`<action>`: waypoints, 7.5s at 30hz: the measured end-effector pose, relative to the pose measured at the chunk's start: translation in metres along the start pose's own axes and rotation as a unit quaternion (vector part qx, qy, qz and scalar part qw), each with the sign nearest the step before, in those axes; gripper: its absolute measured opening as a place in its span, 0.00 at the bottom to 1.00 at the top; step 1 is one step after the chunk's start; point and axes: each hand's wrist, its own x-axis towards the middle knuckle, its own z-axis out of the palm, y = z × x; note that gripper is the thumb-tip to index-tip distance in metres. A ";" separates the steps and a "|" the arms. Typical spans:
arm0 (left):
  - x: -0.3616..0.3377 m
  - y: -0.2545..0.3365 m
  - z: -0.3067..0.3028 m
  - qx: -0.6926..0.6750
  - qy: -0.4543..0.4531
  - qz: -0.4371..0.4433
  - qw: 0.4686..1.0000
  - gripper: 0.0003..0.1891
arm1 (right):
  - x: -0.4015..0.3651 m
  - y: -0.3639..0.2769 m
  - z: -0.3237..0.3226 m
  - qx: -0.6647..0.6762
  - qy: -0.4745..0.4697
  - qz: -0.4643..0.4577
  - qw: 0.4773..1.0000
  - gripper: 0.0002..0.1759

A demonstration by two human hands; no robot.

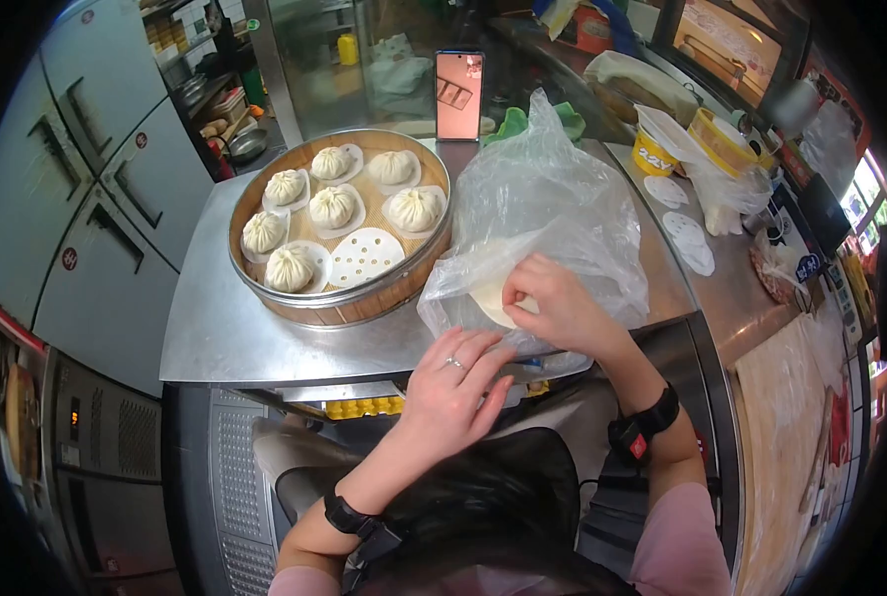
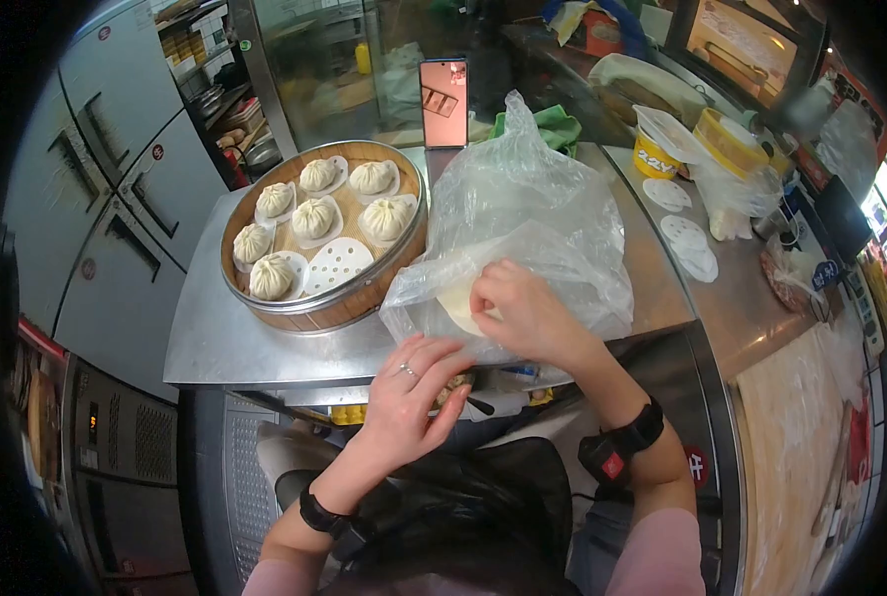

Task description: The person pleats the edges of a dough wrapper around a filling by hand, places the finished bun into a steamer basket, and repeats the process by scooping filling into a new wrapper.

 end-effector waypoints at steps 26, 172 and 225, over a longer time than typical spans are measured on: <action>0.015 -0.005 0.003 -0.770 0.070 -0.393 0.498 0.34 | -0.004 -0.058 -0.032 0.234 -0.055 0.093 0.966 0.03; -0.156 -0.135 0.095 -0.753 0.349 -0.469 0.300 0.23 | -0.132 -0.037 0.200 -0.059 0.021 0.082 0.995 0.21; -0.148 -0.110 0.074 -0.738 0.378 -0.499 0.252 0.20 | -0.137 -0.055 0.217 0.103 0.105 0.144 0.979 0.19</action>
